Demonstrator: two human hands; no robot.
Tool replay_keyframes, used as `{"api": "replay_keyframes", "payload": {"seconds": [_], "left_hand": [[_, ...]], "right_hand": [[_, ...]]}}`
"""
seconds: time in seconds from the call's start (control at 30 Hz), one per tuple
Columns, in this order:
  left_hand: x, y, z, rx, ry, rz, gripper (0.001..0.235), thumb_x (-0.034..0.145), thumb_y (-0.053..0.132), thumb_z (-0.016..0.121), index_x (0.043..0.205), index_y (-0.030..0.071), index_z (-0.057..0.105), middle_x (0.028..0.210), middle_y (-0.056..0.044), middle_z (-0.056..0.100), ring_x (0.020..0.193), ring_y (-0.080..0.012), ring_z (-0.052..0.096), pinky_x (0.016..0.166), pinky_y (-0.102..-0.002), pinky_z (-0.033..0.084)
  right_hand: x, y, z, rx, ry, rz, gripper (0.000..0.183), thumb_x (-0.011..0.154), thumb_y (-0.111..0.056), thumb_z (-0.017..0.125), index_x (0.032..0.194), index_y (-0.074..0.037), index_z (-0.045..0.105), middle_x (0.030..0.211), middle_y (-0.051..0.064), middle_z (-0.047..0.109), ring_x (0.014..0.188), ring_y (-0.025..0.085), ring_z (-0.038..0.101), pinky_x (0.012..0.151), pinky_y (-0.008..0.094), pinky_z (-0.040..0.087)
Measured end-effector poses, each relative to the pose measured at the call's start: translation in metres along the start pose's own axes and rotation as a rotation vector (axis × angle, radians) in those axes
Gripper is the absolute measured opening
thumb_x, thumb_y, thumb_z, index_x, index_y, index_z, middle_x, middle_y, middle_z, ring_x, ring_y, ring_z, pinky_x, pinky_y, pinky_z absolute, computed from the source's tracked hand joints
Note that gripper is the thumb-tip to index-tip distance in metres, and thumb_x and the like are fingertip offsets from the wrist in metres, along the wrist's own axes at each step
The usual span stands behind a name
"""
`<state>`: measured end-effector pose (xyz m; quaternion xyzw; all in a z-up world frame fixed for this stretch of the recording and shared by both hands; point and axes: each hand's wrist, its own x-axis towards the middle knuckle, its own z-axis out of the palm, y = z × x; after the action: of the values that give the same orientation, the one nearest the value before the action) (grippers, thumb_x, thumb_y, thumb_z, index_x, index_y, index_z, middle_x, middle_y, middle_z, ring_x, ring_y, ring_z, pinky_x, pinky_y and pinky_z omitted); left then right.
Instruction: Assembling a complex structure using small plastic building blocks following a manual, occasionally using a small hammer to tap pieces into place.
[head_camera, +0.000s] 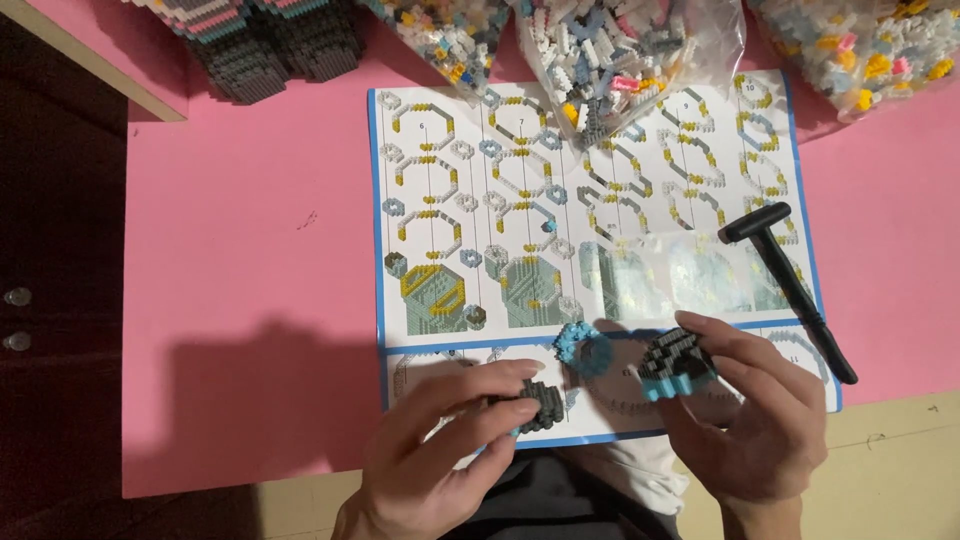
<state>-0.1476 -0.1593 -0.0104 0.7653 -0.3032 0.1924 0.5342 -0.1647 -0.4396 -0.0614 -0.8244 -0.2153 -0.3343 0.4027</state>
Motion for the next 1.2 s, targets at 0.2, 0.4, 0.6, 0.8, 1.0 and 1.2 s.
{"api": "replay_keyframes", "payload": {"seconds": [0.2,0.4,0.6,0.8,1.0,1.2], "left_hand": [[0.002,0.000,-0.007,-0.061,-0.089,-0.159,0.029,0.090,-0.003,0.077,0.117,0.002,0.069,0.128,-0.017,0.073,0.119,-0.0333,0.078,0.102,-0.041,0.067],[-0.001,0.007,-0.009,-0.006,-0.091,-0.423,0.046,0.084,0.012,0.088,0.128,0.014,0.073,0.118,0.001,0.079,0.109,-0.0115,0.073,0.075,-0.018,0.072],[0.001,0.008,-0.007,-0.090,-0.070,-0.623,0.050,0.077,0.016,0.093,0.124,0.021,0.077,0.113,0.001,0.078,0.096,-0.0059,0.077,0.073,-0.020,0.077],[0.006,0.005,-0.009,-0.025,-0.018,-0.347,0.045,0.082,0.014,0.091,0.123,0.007,0.073,0.117,-0.003,0.081,0.101,-0.0149,0.076,0.068,-0.020,0.066],[0.011,0.006,-0.011,-0.072,-0.029,-0.315,0.045,0.085,0.013,0.088,0.125,0.004,0.071,0.115,-0.006,0.080,0.096,-0.0199,0.075,0.091,-0.035,0.062],[0.013,0.008,-0.012,-0.090,-0.040,-0.265,0.040,0.087,0.012,0.086,0.123,0.002,0.070,0.118,-0.010,0.079,0.108,-0.0252,0.078,0.099,-0.038,0.063]], "right_hand": [[0.035,-0.024,-0.002,-0.183,-0.141,0.015,0.045,0.089,-0.006,0.086,0.122,0.008,0.058,0.122,0.033,0.061,0.111,0.042,0.077,0.103,0.047,0.068],[0.042,-0.024,-0.005,-0.266,-0.207,0.134,0.043,0.087,-0.014,0.086,0.116,0.012,0.069,0.115,0.028,0.070,0.102,0.036,0.070,0.093,0.044,0.060],[0.041,-0.021,-0.006,-0.350,-0.198,0.180,0.045,0.088,-0.021,0.091,0.116,0.009,0.073,0.110,0.023,0.069,0.096,0.033,0.066,0.087,0.040,0.055],[0.037,-0.017,-0.009,-0.453,-0.236,0.323,0.040,0.092,-0.023,0.089,0.123,0.000,0.077,0.119,0.016,0.070,0.108,0.031,0.063,0.095,0.042,0.052],[0.042,-0.016,-0.008,-0.453,-0.205,0.371,0.040,0.094,-0.021,0.091,0.123,0.002,0.076,0.115,0.017,0.069,0.094,0.027,0.062,0.089,0.039,0.052],[0.040,-0.012,-0.007,-0.426,-0.147,0.357,0.041,0.095,-0.015,0.092,0.122,0.010,0.074,0.120,0.022,0.066,0.082,0.025,0.060,0.079,0.036,0.054]]}}
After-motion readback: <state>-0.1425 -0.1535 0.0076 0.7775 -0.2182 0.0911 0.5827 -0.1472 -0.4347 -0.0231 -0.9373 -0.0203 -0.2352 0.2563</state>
